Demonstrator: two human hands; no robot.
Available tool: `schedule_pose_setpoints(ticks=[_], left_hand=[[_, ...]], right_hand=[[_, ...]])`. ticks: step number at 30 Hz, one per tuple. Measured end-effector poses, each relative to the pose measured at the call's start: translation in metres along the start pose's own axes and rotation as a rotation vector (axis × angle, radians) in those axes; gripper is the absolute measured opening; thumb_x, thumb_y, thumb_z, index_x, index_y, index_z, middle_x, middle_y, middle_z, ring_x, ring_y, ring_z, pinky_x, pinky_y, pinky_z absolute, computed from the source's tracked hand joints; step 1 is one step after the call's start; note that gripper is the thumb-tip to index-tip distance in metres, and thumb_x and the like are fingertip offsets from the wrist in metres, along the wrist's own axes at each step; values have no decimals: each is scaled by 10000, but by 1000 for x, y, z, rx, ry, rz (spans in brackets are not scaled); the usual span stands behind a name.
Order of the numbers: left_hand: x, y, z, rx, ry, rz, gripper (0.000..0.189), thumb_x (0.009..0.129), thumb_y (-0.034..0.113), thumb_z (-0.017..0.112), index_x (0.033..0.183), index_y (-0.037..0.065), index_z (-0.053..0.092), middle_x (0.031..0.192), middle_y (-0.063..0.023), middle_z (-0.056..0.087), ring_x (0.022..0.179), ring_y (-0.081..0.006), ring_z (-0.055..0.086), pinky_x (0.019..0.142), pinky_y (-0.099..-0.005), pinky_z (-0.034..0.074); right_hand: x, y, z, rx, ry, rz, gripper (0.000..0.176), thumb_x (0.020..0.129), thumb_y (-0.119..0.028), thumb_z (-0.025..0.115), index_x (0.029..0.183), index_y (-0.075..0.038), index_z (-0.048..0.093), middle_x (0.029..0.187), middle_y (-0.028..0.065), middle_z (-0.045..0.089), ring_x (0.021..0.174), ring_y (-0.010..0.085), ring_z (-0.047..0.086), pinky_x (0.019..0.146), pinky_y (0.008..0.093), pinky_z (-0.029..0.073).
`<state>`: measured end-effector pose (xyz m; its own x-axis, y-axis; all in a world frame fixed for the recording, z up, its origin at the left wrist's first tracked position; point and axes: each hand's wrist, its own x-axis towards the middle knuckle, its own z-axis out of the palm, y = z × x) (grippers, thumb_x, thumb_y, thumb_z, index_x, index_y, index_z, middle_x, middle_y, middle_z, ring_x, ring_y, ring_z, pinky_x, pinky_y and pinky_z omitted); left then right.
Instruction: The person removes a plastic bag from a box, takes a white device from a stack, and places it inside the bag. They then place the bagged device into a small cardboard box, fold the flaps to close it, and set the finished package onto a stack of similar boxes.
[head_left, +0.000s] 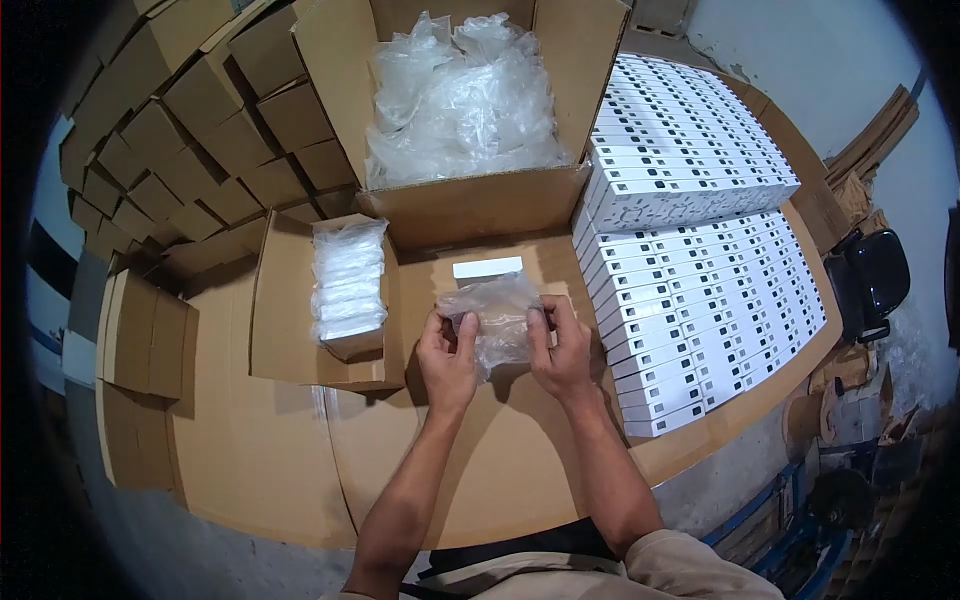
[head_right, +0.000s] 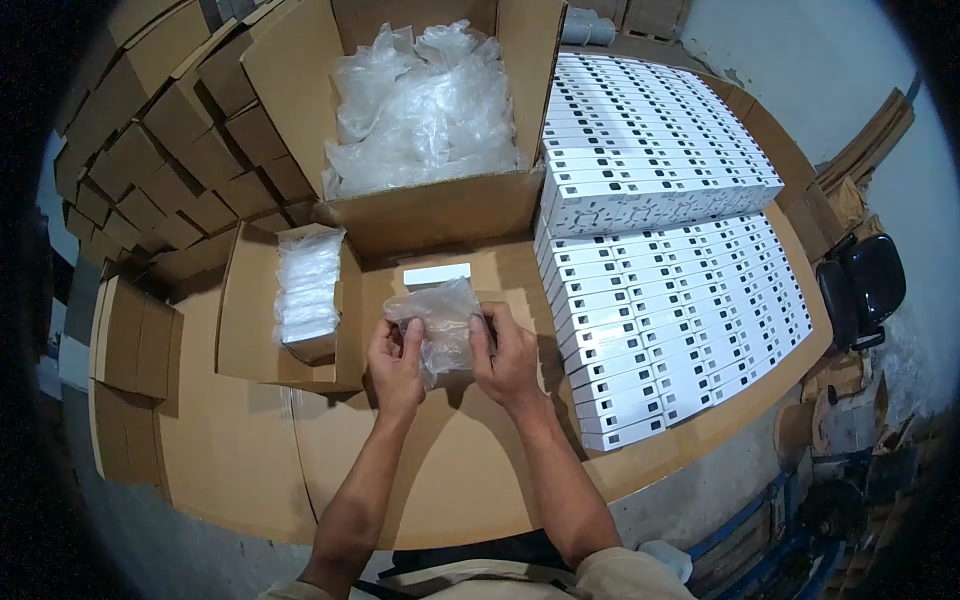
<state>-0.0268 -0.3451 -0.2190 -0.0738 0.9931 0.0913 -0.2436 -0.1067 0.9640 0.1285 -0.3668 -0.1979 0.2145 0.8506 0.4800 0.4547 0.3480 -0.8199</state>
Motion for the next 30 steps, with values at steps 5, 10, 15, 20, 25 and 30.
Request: schedule_pose_setpoints(ticks=[5,10,15,20,25,30], left_hand=[[2,4,-4,18,-75,20,180,1078,120,560,1186,-4,634,1072,-39,681,981,-97,624,890,-258,501],[4,-4,-5,106,-40,36,236,1107,181,496,1186,-9,613,1073,-69,684,976,-106,616,874,-266,500],[3,-2,1,233,82,89,230,1098,208,516,1145,-8,579,1016,-97,685,945,-124,617,825,-290,506],[5,-5,4,331,122,138,262,1084,254,564,1034,-3,582,876,-67,660,822,-118,603,726,-309,512],[8,-5,-4,378,118,91,305,1082,245,575,907,-3,605,786,-40,634,783,-96,588,695,-305,502],[8,3,2,370,187,188,268,1089,209,552,991,-18,653,807,-30,648,799,-95,594,723,-283,498]], right_hand=[[7,10,2,468,-100,159,281,980,-68,686,1234,25,614,1079,95,706,942,141,664,841,280,539],[9,18,-4,656,-282,460,308,967,-114,741,1230,17,650,1049,45,698,904,97,637,816,256,519],[10,7,0,618,-267,451,197,958,-159,770,1052,-16,674,905,-13,663,828,64,588,771,250,498],[2,24,8,757,-254,490,200,946,-175,787,938,-53,628,880,-29,638,817,56,562,729,248,471],[8,2,9,889,-139,573,175,944,-151,785,970,-50,644,898,-13,648,829,67,572,748,248,470],[4,20,9,898,-120,563,155,955,-130,768,999,-42,649,914,2,664,847,75,593,784,254,488]])
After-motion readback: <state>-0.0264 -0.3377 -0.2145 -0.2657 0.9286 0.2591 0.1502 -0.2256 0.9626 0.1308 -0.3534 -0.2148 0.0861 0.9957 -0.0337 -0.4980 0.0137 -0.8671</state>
